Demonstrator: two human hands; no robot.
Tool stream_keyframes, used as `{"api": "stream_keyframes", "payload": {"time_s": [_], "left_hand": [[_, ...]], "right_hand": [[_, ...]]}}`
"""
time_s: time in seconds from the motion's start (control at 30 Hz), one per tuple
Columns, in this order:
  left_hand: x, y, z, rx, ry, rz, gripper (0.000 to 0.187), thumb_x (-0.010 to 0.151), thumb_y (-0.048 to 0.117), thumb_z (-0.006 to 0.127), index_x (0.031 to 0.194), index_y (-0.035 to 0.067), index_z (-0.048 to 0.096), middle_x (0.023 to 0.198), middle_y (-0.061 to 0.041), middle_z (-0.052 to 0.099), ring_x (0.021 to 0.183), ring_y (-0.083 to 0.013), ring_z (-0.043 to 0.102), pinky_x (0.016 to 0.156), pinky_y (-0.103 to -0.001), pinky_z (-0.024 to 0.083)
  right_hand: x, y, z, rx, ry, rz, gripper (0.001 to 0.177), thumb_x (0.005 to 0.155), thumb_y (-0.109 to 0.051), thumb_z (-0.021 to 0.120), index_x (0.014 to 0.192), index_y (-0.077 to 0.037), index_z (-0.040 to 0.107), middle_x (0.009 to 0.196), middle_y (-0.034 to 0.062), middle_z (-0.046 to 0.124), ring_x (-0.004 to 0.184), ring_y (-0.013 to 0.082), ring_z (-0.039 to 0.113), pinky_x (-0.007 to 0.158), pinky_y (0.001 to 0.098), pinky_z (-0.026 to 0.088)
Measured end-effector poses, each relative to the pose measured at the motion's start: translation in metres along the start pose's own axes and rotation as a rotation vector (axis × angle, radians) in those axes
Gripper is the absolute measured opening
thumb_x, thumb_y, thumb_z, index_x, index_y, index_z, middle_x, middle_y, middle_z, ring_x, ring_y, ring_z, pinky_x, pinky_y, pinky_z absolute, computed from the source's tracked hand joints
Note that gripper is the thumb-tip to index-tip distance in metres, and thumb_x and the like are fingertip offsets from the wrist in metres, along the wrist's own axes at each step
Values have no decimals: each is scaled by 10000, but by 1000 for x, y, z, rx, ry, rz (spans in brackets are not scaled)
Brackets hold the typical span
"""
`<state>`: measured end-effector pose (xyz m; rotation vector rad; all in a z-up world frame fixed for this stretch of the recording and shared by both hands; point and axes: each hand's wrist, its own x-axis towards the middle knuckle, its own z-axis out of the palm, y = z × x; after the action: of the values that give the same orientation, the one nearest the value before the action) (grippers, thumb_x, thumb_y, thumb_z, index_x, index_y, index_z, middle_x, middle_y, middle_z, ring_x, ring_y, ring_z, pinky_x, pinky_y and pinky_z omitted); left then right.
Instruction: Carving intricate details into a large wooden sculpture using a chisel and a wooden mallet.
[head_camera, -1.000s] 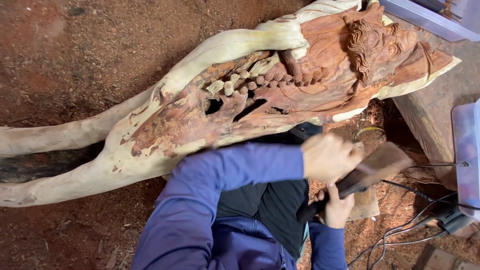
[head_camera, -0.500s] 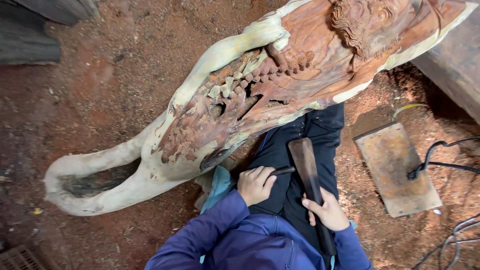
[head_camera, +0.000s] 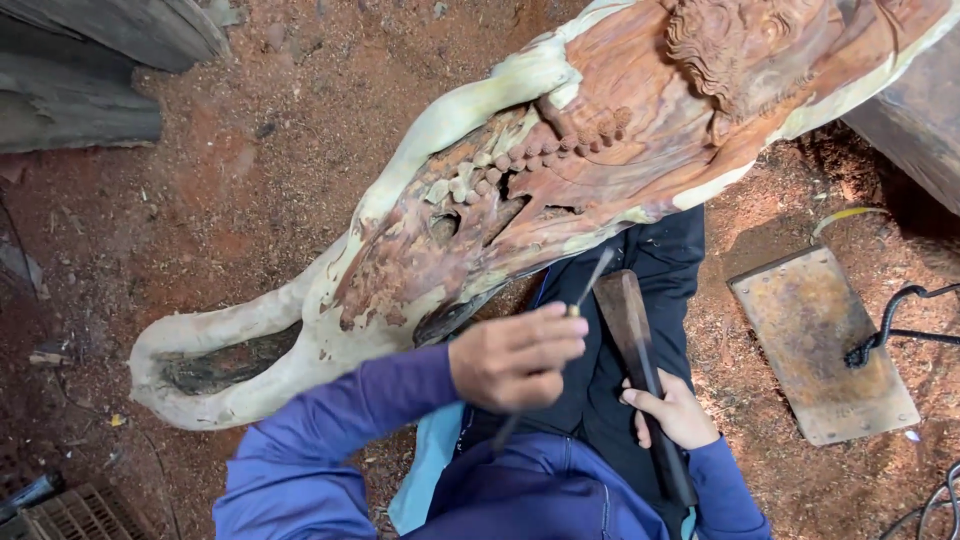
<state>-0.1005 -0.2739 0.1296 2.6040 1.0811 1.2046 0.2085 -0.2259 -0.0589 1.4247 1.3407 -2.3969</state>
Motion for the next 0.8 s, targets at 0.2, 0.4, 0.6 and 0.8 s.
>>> {"api": "stream_keyframes", "payload": {"time_s": [0.2,0.4,0.6,0.8], "left_hand": [[-8,-75,-11,36,-58,58,128,1025,18,555,926,-58,586,1103,-244,607,1167,-430,616,1031,-620,579],[-15,-124,13,248,142,200,157,1019,96,592,877,56,645,1076,-164,709,1054,-336,728,968,-453,598],[-12,-148,-3,330,96,247,160,1012,143,646,957,25,739,1166,-194,705,1112,-343,699,1034,-508,525],[-30,-172,-3,349,28,300,283,1090,162,438,977,3,643,1394,-276,594,1263,-399,628,1139,-569,435]], "right_hand": [[13,23,-5,191,65,29,225,863,26,688,1044,125,599,793,316,681,291,367,540,276,441,456],[-1,-16,16,152,106,-36,117,856,2,678,904,102,643,379,375,583,260,426,626,260,442,500],[1,-10,20,155,127,-65,135,856,-24,693,870,98,638,373,363,584,259,443,637,256,463,515],[-1,-16,30,145,152,-15,130,869,-17,687,876,98,628,399,363,595,285,441,640,276,463,513]]}}
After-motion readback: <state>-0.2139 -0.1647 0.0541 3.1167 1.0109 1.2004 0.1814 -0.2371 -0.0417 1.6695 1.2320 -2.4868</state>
